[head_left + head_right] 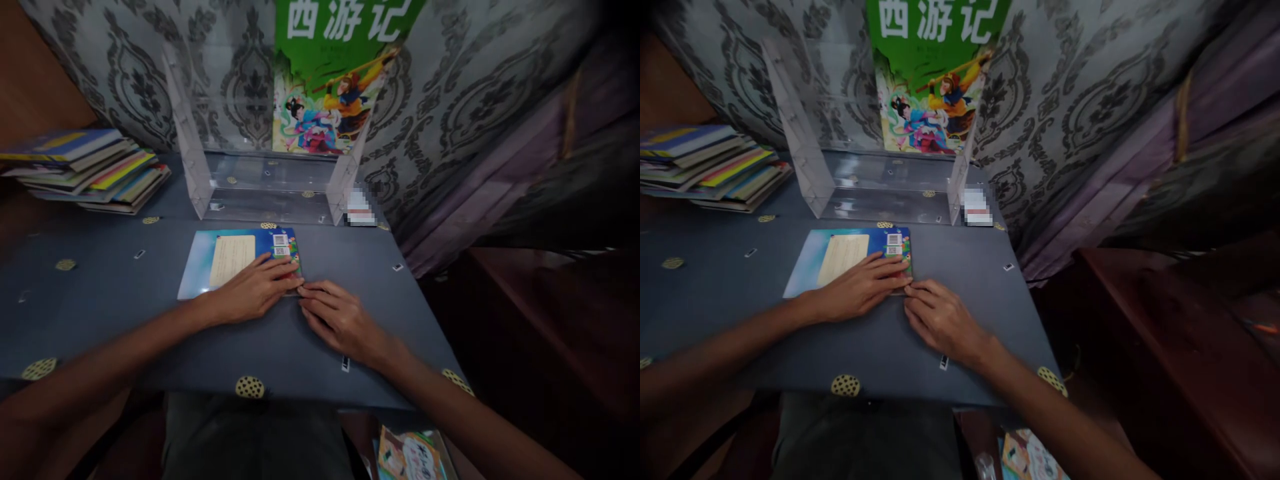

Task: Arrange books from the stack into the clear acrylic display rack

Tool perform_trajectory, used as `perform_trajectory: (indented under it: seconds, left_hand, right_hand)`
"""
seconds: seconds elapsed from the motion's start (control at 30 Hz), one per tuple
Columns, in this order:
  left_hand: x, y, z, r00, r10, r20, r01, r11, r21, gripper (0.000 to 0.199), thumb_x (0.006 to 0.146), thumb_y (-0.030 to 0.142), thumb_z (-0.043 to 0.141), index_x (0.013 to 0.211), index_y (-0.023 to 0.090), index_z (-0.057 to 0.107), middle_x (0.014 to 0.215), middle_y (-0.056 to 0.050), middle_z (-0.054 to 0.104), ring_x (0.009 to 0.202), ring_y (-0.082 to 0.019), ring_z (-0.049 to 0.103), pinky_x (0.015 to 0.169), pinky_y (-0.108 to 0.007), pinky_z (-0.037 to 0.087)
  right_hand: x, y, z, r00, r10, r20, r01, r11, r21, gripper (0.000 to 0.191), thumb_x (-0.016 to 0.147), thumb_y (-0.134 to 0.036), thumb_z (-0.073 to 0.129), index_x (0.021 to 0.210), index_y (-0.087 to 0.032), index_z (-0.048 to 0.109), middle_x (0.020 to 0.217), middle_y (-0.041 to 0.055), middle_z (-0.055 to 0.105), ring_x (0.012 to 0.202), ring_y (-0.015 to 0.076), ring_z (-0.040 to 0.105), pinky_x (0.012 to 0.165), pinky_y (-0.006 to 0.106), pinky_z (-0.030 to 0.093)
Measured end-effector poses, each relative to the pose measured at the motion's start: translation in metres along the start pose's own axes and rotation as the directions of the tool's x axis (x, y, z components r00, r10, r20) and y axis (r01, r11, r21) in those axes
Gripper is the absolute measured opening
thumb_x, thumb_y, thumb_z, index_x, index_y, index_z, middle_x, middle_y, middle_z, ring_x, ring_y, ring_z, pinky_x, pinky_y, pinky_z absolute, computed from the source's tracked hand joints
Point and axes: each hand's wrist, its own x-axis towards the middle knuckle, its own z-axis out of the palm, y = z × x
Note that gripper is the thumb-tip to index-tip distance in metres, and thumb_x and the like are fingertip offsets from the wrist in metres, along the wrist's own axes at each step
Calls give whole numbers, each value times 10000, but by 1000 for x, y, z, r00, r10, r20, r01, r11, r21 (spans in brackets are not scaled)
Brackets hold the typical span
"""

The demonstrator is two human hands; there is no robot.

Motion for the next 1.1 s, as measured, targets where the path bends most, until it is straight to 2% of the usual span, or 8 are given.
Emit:
perform_trajectory:
  seconds: [0.13, 0.23, 0.37, 0.5, 0.6, 0.7, 0.87, 1.1]
  left_hand:
    - [-13, 4, 1, 999, -44, 25, 44, 999, 31, 449, 1058, 325, 383, 1494, 239, 445, 1608, -76, 411, 1506, -220, 338, 1230, -479, 291]
    - [-32, -5, -5, 993, -119, 17, 119, 993, -9, 496, 1057, 427, 368, 1518, 248, 404, 1608, -59, 413, 1511, -193, 325, 1250, -452, 271]
    - [-66, -49, -20, 945, -318, -74, 312, 947, -81, 530, 1064, 466, 264, 1478, 203, 466, 1556, -95, 486, 1471, -200, 398, 1237, -452, 297]
    - [-99, -102, -30, 832, -533, -157, 520, 846, -117, 613, 1033, 536, 267, 1460, 163, 501, 1535, -134, 504, 1442, -270, 442, 1213, -514, 325]
    - [-115, -118, -34, 839, -524, -150, 497, 848, -183, 633, 1017, 564, 299, 1437, 155, 538, 1519, -133, 523, 1426, -282, 465, 1205, -512, 341]
    - [-127, -110, -36, 862, -486, -145, 453, 866, -210, 566, 1017, 518, 349, 1425, 188, 559, 1497, -107, 550, 1443, -267, 446, 1206, -517, 341]
    - [-151, -79, -39, 884, -440, -155, 404, 888, -219, 426, 1025, 347, 370, 1361, 255, 616, 1451, -63, 598, 1428, -230, 469, 1201, -542, 344]
    - [-180, -40, -43, 897, -415, -152, 388, 904, -180, 394, 1000, 248, 402, 1287, 292, 669, 1368, -35, 660, 1376, -231, 532, 1179, -563, 371]
  right_hand:
    - [0, 0, 2, 1000, 3, -20, -3, 1000, 6, 185, 964, -112, 539, 929, -148, 717, 979, 113, 778, 955, 238, 710, 824, 404, 647]
    - [0, 1, 4, 1000, -7, -21, 7, 1000, 15, 162, 957, -111, 555, 940, -135, 715, 988, 127, 778, 955, 240, 712, 832, 403, 647]
    - [0, 2, 4, 1000, -6, -19, 7, 1000, 23, 161, 960, -116, 558, 963, -141, 717, 993, 120, 781, 964, 236, 715, 837, 395, 646]
    - [1, 2, 3, 1000, 0, -15, 0, 1000, 26, 175, 965, -115, 549, 965, -151, 720, 982, 112, 783, 959, 235, 718, 816, 391, 649]
    - [0, 3, 4, 1000, 6, -4, -6, 1000, 30, 171, 962, -112, 559, 979, -166, 721, 991, 104, 784, 961, 229, 719, 818, 385, 645]
    - [-3, 4, 6, 1000, 10, 4, -11, 999, 41, 159, 955, -108, 574, 995, -161, 718, 1010, 110, 783, 985, 235, 716, 831, 388, 641]
    - [-4, 5, 7, 1000, 20, 22, -21, 998, 54, 159, 949, -111, 588, 1009, -180, 717, 1002, 95, 784, 978, 246, 720, 832, 412, 641]
    - [-3, 4, 7, 999, 37, 24, -39, 996, 80, 182, 937, -108, 594, 1020, -194, 731, 1016, 92, 786, 974, 248, 722, 850, 426, 637]
